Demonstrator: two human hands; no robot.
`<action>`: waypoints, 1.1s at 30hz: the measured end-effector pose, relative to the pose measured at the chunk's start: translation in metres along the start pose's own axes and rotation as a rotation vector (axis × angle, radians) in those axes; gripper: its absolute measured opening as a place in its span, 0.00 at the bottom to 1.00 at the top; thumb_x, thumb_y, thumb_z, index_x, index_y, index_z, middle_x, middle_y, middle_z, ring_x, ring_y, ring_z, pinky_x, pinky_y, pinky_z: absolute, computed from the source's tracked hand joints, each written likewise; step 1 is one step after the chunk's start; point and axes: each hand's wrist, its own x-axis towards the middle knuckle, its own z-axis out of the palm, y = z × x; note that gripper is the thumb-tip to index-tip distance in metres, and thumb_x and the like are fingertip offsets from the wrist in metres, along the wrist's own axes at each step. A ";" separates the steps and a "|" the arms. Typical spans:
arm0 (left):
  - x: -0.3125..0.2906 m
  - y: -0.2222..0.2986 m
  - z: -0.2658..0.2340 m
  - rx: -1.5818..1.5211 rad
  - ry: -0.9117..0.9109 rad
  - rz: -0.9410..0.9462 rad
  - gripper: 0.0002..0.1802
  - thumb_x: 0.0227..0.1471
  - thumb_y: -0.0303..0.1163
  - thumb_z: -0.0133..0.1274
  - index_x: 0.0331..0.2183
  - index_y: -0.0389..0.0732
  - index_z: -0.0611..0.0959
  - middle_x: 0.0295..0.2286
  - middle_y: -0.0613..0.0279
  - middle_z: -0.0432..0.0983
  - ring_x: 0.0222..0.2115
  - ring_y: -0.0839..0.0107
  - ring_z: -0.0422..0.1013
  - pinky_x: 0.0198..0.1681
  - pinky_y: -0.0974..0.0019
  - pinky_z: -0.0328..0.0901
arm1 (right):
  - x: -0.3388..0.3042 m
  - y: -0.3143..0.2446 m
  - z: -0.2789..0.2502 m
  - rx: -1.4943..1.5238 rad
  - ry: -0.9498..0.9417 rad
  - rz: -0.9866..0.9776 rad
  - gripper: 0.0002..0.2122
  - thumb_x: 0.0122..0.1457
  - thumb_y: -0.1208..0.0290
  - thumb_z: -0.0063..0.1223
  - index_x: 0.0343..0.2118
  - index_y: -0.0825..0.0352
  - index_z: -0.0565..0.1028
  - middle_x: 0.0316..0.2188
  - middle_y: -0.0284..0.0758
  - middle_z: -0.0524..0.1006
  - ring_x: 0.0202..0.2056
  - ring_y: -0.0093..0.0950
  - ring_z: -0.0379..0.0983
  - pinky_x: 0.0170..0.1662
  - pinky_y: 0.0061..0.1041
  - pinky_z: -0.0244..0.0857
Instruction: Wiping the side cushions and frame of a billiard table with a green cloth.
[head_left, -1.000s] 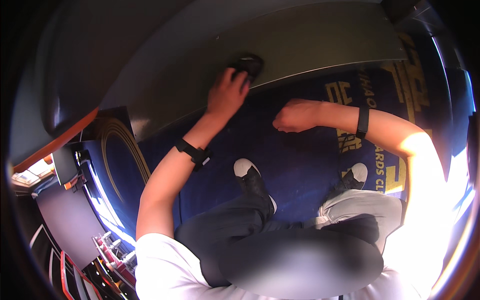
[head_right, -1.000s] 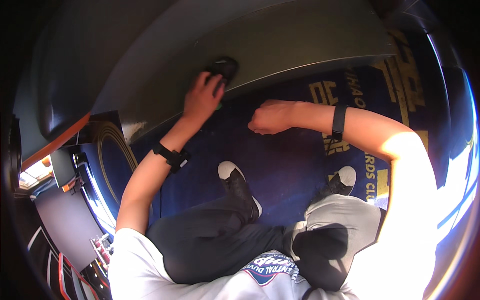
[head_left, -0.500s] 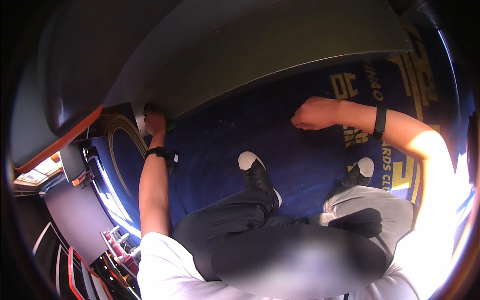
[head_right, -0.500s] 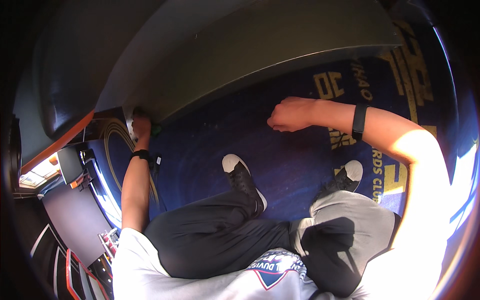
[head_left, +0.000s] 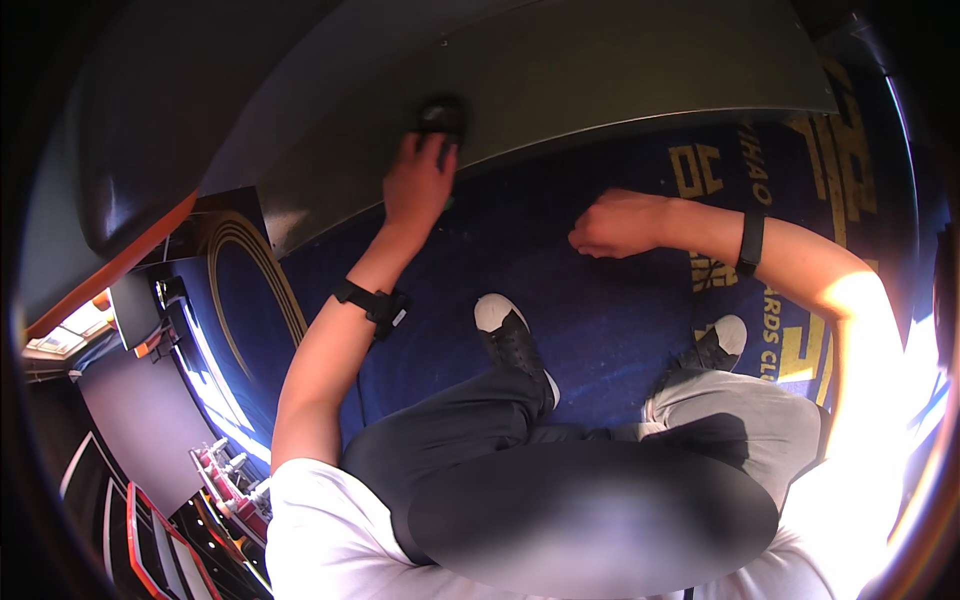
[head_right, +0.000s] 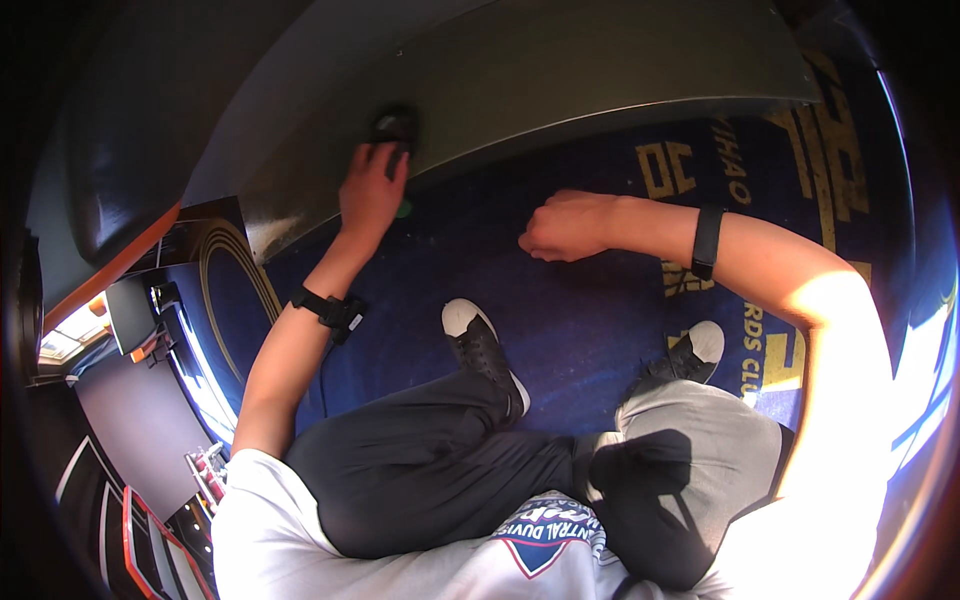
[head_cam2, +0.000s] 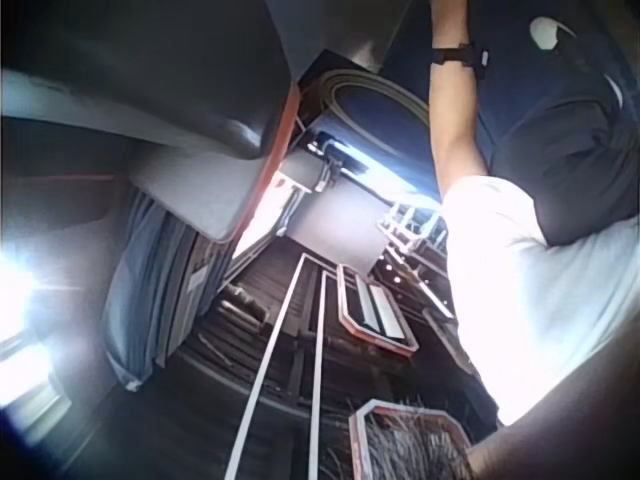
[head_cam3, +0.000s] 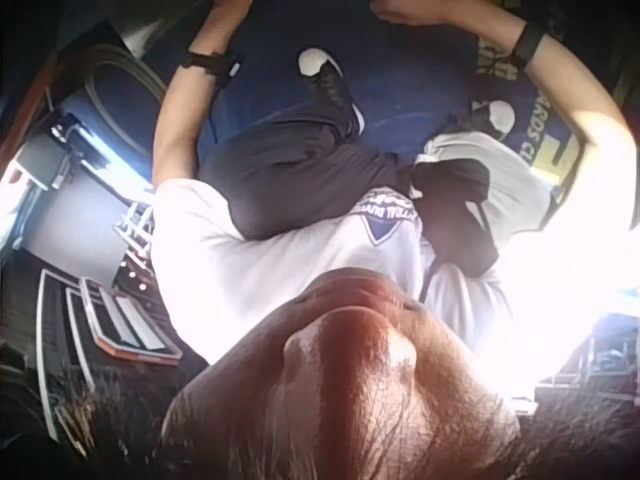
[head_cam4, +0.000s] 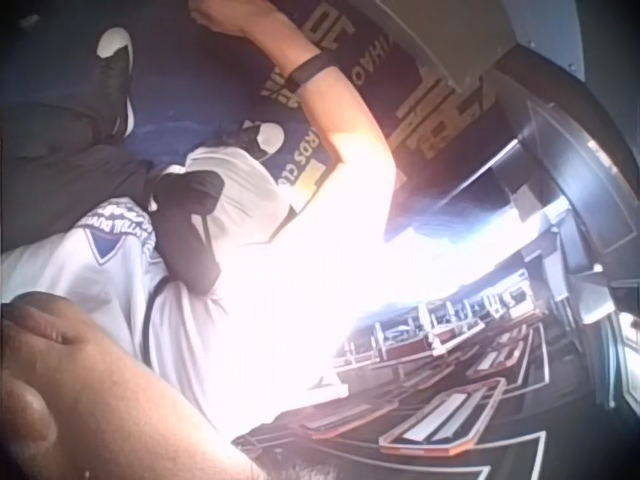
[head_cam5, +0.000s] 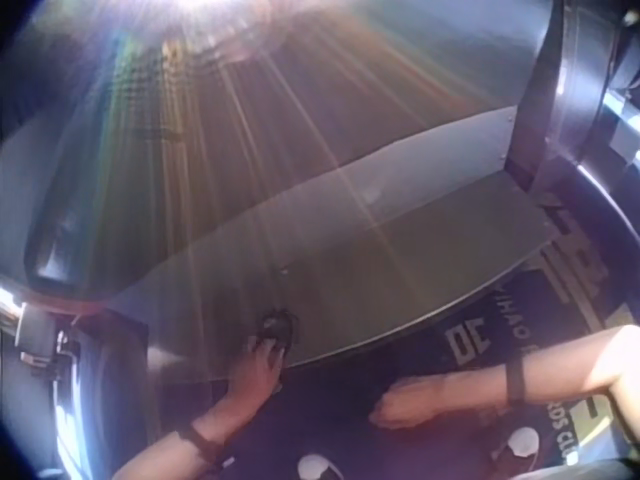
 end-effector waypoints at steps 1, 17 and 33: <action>0.003 -0.020 -0.001 0.073 0.001 -0.032 0.14 0.52 0.40 0.50 0.38 0.44 0.77 0.34 0.50 0.73 0.33 0.47 0.72 0.32 0.51 0.69 | 0.000 -0.001 -0.001 0.001 0.003 0.000 0.07 0.55 0.68 0.50 0.27 0.65 0.72 0.24 0.36 0.75 0.29 0.39 0.74 0.32 0.38 0.68; 0.025 -0.161 -0.009 0.410 -0.101 -0.409 0.18 0.52 0.42 0.48 0.40 0.40 0.77 0.35 0.43 0.76 0.38 0.47 0.72 0.39 0.50 0.67 | -0.020 0.013 0.016 -0.004 -0.014 0.013 0.07 0.55 0.67 0.50 0.26 0.66 0.72 0.24 0.37 0.75 0.29 0.39 0.74 0.33 0.37 0.68; 0.034 -0.064 -0.012 0.031 -0.143 -0.173 0.15 0.49 0.40 0.55 0.37 0.42 0.76 0.33 0.48 0.75 0.36 0.48 0.71 0.36 0.51 0.66 | -0.001 0.016 0.009 0.030 -0.054 0.018 0.08 0.56 0.66 0.48 0.29 0.66 0.74 0.25 0.40 0.77 0.32 0.41 0.75 0.37 0.39 0.67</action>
